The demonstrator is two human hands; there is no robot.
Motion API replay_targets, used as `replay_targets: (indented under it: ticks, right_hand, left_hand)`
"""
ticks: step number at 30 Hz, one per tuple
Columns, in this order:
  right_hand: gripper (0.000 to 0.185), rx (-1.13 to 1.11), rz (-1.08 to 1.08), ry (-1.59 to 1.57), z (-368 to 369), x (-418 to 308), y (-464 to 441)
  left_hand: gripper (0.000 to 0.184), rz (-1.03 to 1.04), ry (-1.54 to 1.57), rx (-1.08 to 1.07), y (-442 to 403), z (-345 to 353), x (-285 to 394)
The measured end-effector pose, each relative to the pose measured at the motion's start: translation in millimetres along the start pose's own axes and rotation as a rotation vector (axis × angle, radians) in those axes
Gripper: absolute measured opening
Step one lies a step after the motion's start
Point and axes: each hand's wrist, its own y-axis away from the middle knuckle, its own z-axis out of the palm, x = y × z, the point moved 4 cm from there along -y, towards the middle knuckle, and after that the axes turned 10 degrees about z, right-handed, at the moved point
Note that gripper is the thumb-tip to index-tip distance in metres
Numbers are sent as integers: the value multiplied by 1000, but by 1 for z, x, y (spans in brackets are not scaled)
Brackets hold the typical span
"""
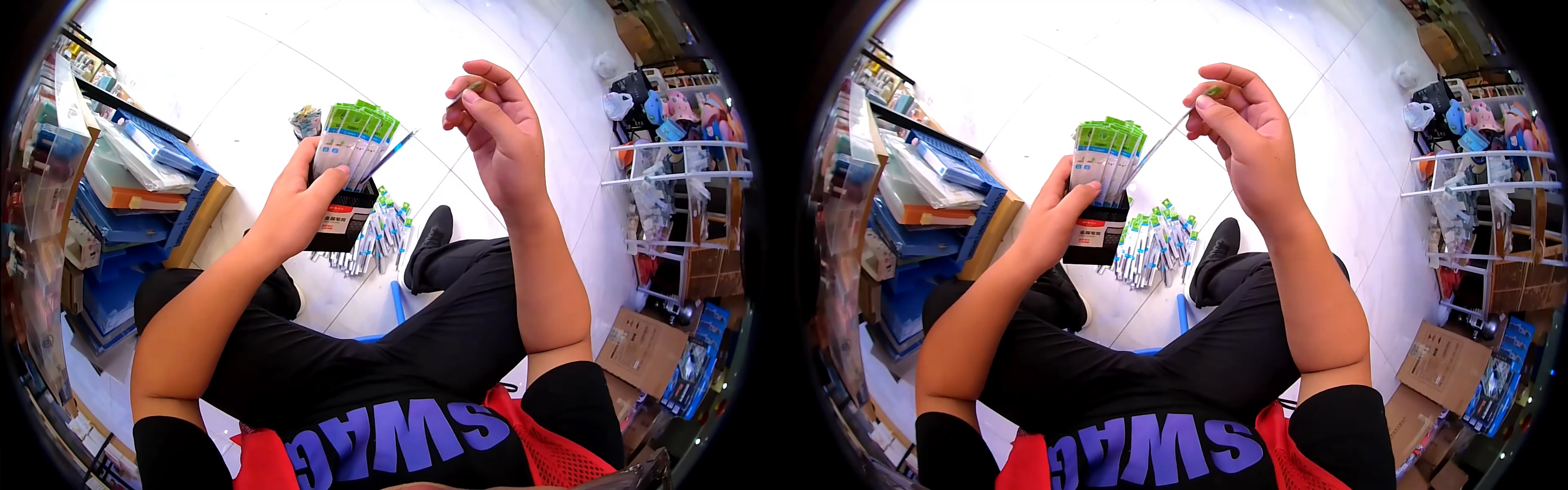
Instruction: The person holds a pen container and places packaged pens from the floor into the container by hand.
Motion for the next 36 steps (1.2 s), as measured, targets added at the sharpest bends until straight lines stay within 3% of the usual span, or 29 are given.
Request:
replay_targets:
  ticks: [12, 24, 27, 30, 36]
  right_hand:
    - [44, -88, -158, 273, 16, 9, 5]
    - [44, -79, -164, 318, 21, 18, 3]
    - [42, -76, -157, 476, 23, 19, 5]
    - [39, -25, -288, 699, 25, 17, 7]
    - [35, 37, -394, 866, 29, 9, 11]
  left_hand:
    - [42, -12, -8, -16, 2, 3, -3]
    - [40, -10, 58, -22, 3, 8, -2]
    - [40, -19, 66, -29, 2, 9, -1]
    - [41, -17, 62, -29, 3, 9, 2]
    - [43, -13, 53, -33, 0, 7, 1]
